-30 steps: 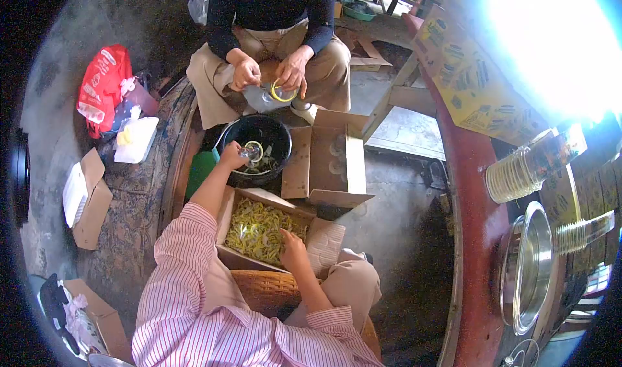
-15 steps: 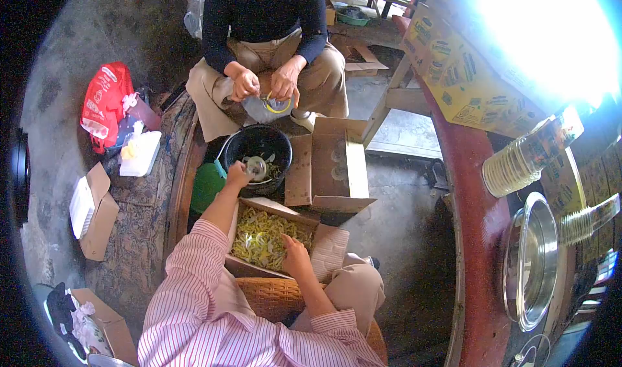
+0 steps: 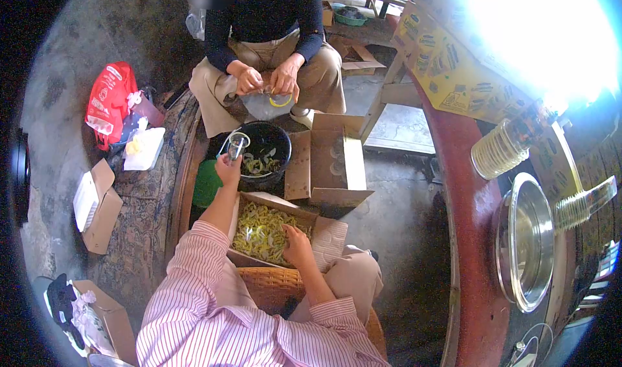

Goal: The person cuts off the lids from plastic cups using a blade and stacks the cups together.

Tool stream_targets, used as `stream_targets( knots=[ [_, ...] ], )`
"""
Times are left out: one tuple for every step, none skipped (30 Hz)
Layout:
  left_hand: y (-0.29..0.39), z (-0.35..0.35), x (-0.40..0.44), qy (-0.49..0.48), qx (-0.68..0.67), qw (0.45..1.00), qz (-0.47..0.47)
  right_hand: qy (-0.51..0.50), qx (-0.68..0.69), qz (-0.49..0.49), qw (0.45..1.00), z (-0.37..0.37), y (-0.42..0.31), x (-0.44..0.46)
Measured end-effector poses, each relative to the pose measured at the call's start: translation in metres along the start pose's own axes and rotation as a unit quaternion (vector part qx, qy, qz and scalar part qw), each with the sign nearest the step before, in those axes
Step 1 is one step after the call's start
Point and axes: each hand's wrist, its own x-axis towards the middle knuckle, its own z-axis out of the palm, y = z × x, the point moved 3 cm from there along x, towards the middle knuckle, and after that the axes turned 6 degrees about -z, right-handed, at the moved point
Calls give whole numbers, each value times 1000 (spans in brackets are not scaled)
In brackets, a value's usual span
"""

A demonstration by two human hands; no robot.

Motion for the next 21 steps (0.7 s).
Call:
stream_targets(
  knots=[
    [4, -5, 0, 21, 29, 999, 38, -12, -2, 9, 1000, -1, -2, -1],
    [5, -8, -2, 1, 22, 1000, 9, -22, -5, 18, 1000, -3, -4, -1],
    [2, -9, -4, -19, 14, 1000, -20, -32, -8, 26, 999, -5, -5, 0],
    [-2, -8, -3, -38, 6, 998, -48, -22, -12, 15, 1000, -5, -3, 0],
    [-41, 16, -1, -115, -14, 975, -191, -13, -16, 4, 1000, -3, 0, -1],
    [-41, 20, -4, -189, -168, 930, -266, -6, -18, -6, 1000, -1, 2, -2],
    [-32, 20, -9, -255, -315, 852, -331, -9, -19, -9, 1000, 0, 2, -3],
    [-20, 20, -13, -311, -450, 744, -384, -12, -20, -12, 1000, 0, 2, -3],
    [1, 15, -14, -279, -481, 732, -394, -15, -20, -15, 1000, 1, 2, -3],
    [20, 12, -14, -267, -467, 755, -375, -17, -12, -12, 1000, 2, 3, -3],
    [38, 10, -12, -255, -452, 777, -356, -19, -3, -8, 1000, 4, 5, -3],
    [55, 6, -7, -245, -437, 797, -336, -19, 5, -4, 1000, 5, 7, -3],
    [73, 3, 0, -241, -425, 828, -276, -22, 7, -6, 1000, 7, 9, -4],
    [97, 0, 6, -239, -412, 853, -214, -21, 8, -6, 1000, 10, 9, -4],
    [132, -11, 12, -238, -418, 863, -156, -15, 7, -3, 1000, 10, 11, -4],
    [167, -21, 18, -268, -378, 876, -131, -6, 6, -9, 1000, 11, 11, -5],
    [203, -31, 23, -281, -390, 875, -63, 4, 4, -17, 1000, 12, 11, -6],
    [239, -39, 28, -282, -419, 863, -5, 15, 0, -26, 1000, 13, 13, -5],
    [272, -47, 34, -280, -422, 860, 57, 25, 4, -29, 999, 16, 18, -7],
    [309, -64, 34, -278, -373, 878, 112, 23, 8, -23, 999, 17, 19, -7],
    [349, -76, 29, -322, -452, 830, 52, 17, 14, -17, 1000, 18, 20, -7]
  ],
)
